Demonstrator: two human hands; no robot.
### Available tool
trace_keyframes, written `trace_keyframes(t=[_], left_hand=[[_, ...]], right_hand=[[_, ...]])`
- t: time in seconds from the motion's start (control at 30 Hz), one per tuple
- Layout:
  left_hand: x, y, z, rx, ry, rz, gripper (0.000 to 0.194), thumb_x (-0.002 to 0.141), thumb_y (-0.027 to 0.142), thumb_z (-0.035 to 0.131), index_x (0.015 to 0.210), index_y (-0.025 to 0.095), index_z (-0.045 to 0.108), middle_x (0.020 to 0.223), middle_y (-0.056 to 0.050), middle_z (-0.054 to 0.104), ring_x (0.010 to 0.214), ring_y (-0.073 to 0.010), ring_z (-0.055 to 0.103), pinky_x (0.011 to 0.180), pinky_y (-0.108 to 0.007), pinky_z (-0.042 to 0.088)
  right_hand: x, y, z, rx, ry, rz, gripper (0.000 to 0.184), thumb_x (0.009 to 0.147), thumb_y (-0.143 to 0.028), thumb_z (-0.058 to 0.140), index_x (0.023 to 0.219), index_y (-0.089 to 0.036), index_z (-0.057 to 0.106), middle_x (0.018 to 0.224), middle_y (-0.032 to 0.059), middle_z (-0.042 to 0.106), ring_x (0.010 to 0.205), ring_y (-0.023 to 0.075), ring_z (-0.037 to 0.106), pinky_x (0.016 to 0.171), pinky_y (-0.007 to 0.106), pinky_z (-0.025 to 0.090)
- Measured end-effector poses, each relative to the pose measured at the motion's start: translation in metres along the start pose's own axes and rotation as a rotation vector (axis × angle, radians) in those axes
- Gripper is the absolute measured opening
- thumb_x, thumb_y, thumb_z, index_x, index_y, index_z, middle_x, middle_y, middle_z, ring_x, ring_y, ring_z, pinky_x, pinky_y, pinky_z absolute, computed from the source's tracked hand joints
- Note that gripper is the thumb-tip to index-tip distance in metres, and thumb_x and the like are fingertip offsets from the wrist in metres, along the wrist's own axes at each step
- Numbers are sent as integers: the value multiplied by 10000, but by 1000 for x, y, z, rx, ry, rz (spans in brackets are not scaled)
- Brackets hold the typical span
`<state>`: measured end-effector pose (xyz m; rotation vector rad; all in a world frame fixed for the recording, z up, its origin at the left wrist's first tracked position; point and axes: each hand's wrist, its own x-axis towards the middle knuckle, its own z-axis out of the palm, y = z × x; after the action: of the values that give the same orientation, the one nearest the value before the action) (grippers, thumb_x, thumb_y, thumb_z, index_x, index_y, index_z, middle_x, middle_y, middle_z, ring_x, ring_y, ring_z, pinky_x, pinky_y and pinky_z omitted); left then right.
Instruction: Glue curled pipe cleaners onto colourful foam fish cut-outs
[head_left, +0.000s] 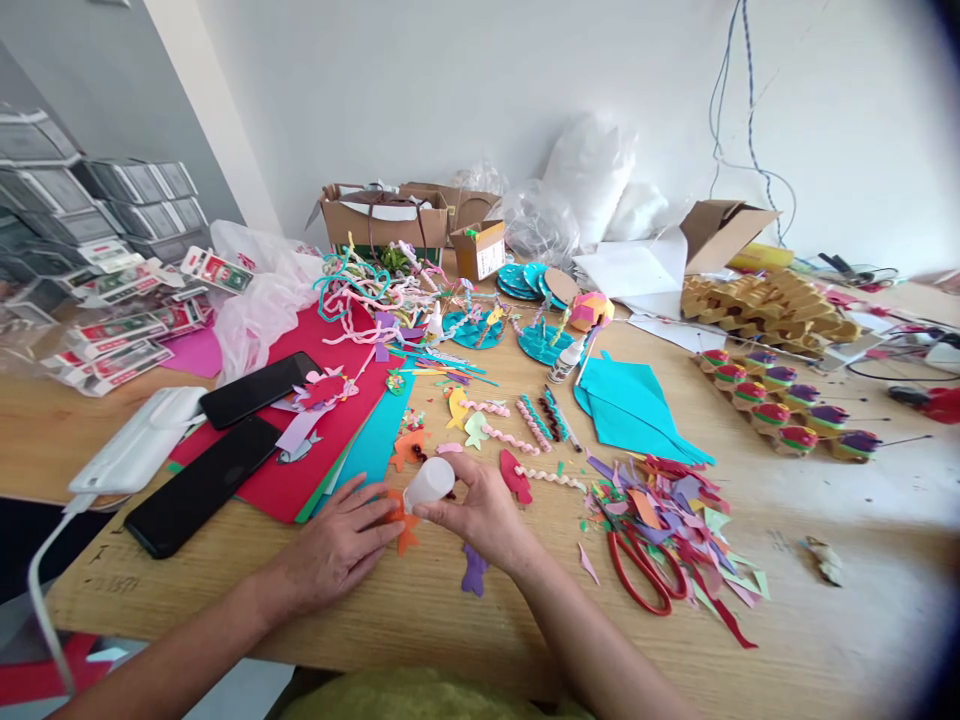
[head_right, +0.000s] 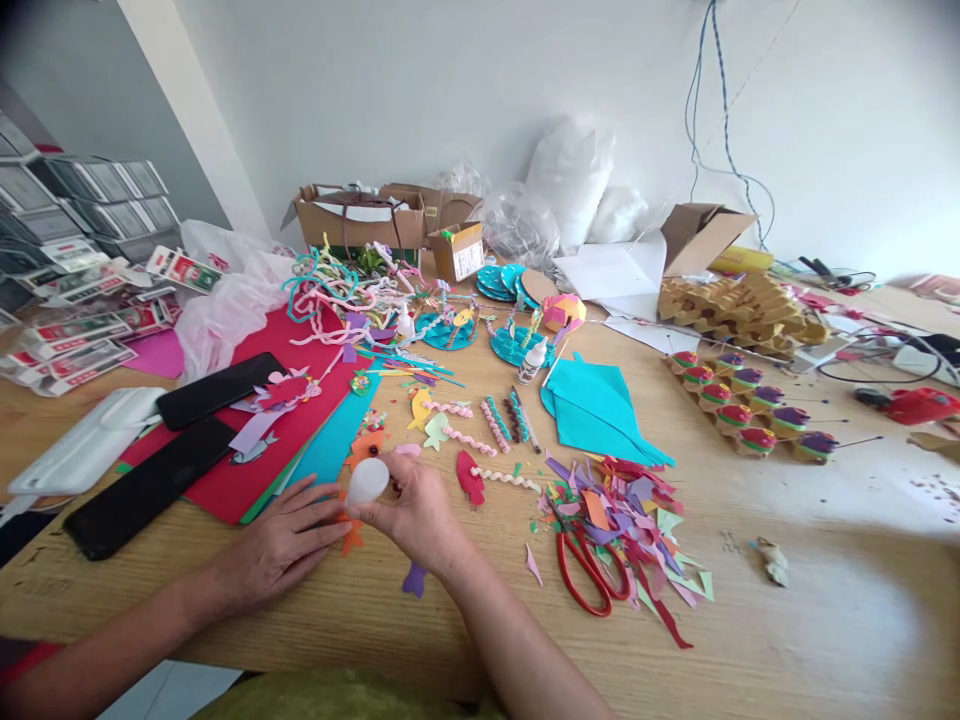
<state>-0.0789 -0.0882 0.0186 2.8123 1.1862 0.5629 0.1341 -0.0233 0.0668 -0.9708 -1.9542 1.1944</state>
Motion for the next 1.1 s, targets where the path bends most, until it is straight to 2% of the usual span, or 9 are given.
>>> trace_keyframes(t=[0.23,0.57,0.7,1.1], left_hand=[[0,2,0,20,11,9,316,920,149,407,1173,223,582,1153,-84,609,1103,-214,536,1004,-452,377],[0,5,-1,55,25,-6,324,919,147,385,1151,221,599,1154,-102,588,1053,-210,566,981,-444,426],[0,6,-2,44,-15,-18,323,914,146,394,1159,224,590,1138,-98,586,1054,-214,564,991,-453,418],[1,7,-1,49,-7,-18,314,915,138,392,1142,217,593,1103,-94,586,1052,-214,552,998,-464,404]], right_hand=[[2,4,2,-46,7,-28,159,673,-245,743,706,-167,608,684,-34,521,689,126,472,622,217,339],[4,8,3,-65,-19,-21,168,685,-277,727,702,-179,591,665,-47,524,647,109,482,583,200,339],[4,8,4,-39,-41,-18,150,688,-271,726,726,-185,610,679,-40,563,651,114,508,593,202,360],[7,4,5,33,-53,-83,138,720,-302,701,706,-195,614,663,-38,573,650,116,510,612,208,372]])
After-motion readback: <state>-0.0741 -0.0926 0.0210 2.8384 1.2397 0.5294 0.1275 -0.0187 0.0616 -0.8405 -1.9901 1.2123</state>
